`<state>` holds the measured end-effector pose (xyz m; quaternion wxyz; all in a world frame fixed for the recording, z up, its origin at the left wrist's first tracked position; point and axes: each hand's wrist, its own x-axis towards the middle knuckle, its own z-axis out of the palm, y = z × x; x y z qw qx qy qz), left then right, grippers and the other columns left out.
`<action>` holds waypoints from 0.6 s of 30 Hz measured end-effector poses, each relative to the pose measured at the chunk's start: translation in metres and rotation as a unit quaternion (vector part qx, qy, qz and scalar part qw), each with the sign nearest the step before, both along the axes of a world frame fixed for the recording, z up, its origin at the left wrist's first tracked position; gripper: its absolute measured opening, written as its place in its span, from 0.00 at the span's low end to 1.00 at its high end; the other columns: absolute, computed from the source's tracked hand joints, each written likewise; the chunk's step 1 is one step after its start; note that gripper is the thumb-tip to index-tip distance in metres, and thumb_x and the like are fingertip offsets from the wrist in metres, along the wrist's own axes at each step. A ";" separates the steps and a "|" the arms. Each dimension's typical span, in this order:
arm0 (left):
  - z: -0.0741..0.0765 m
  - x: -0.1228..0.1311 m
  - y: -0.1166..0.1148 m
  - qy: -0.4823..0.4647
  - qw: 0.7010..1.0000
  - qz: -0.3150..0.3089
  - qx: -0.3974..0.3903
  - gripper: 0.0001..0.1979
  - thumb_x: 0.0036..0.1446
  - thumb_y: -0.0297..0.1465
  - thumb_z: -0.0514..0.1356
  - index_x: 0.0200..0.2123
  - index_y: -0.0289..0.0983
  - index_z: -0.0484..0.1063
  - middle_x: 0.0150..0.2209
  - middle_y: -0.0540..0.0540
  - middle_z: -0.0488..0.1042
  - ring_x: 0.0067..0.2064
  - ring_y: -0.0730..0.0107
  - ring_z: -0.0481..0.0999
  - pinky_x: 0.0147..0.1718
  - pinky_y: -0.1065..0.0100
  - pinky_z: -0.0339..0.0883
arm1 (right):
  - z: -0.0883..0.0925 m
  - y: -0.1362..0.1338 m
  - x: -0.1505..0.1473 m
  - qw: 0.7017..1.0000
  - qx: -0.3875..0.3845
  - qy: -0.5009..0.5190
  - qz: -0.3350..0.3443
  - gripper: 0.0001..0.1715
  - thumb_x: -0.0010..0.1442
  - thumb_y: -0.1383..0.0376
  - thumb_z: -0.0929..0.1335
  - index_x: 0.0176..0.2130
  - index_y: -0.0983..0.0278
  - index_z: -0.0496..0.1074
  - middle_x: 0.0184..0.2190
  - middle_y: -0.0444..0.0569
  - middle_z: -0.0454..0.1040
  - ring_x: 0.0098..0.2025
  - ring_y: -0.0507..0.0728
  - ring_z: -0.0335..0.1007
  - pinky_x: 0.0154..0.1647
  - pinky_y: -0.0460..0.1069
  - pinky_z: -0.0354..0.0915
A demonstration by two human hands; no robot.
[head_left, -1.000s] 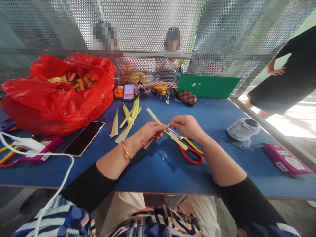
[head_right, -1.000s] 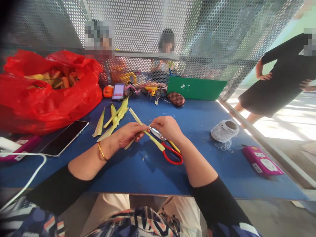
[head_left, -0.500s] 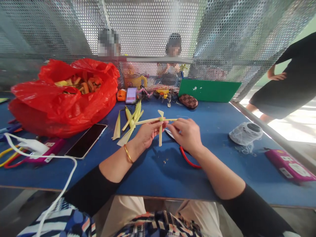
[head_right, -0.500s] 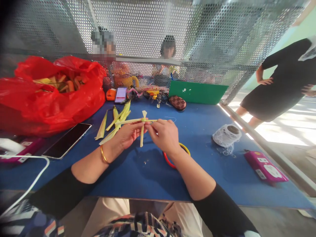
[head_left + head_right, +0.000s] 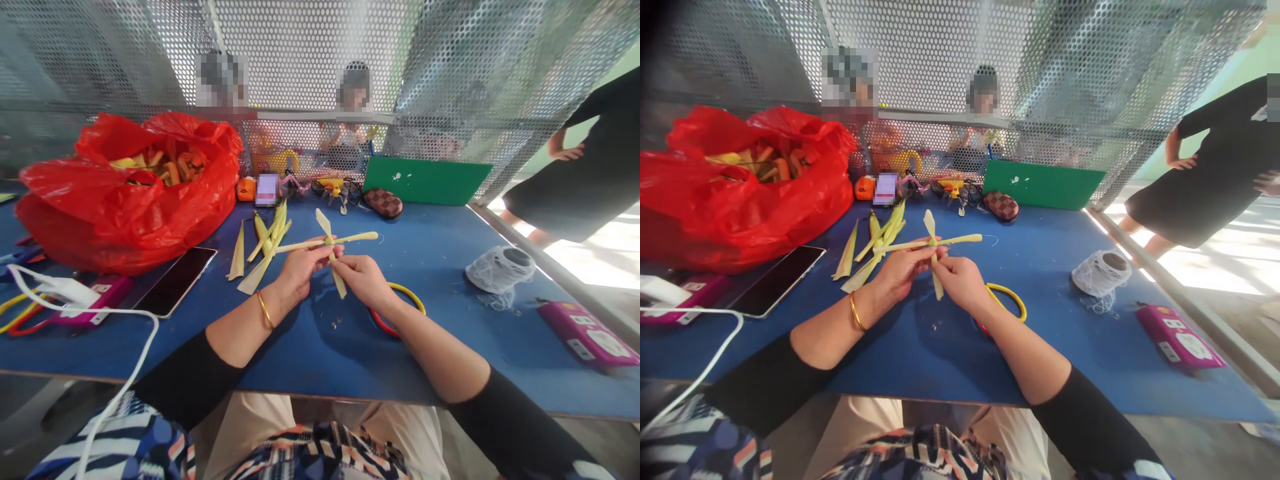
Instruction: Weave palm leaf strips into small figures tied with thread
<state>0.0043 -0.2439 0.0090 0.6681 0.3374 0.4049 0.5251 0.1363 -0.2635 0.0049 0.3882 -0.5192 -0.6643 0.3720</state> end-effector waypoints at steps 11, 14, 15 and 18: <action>0.001 -0.002 -0.001 0.016 0.980 -0.196 0.041 0.14 0.48 0.25 0.64 0.41 0.34 0.80 0.38 0.39 0.82 0.39 0.64 0.80 0.34 0.69 0.69 | 0.011 0.018 0.019 0.898 -0.158 0.390 -0.130 0.16 0.47 0.60 0.75 0.24 0.63 0.65 0.16 0.38 0.62 0.16 0.46 0.55 0.17 0.44 0.57; 0.004 -0.008 0.001 -0.004 0.968 -0.252 0.010 0.15 0.53 0.35 0.61 0.41 0.33 0.79 0.35 0.38 0.81 0.35 0.62 0.81 0.32 0.67 0.72 | 0.014 0.015 0.019 0.915 -0.141 0.357 -0.122 0.17 0.43 0.60 0.76 0.22 0.63 0.65 0.16 0.39 0.64 0.15 0.45 0.55 0.17 0.44 0.55; 0.004 -0.009 0.000 0.005 0.968 -0.250 0.011 0.16 0.54 0.37 0.62 0.42 0.34 0.78 0.34 0.39 0.81 0.34 0.62 0.81 0.30 0.67 0.72 | 0.014 0.015 0.019 0.925 -0.128 0.336 -0.123 0.18 0.42 0.58 0.76 0.22 0.63 0.66 0.17 0.40 0.65 0.15 0.45 0.56 0.17 0.44 0.55; 0.003 -0.005 -0.004 0.074 0.977 -0.198 0.016 0.15 0.52 0.35 0.66 0.43 0.35 0.78 0.32 0.44 0.80 0.27 0.70 0.79 0.24 0.73 0.68 | 0.014 0.014 0.019 0.959 -0.100 0.232 -0.129 0.19 0.47 0.52 0.73 0.23 0.64 0.67 0.19 0.43 0.68 0.16 0.47 0.57 0.20 0.46 0.58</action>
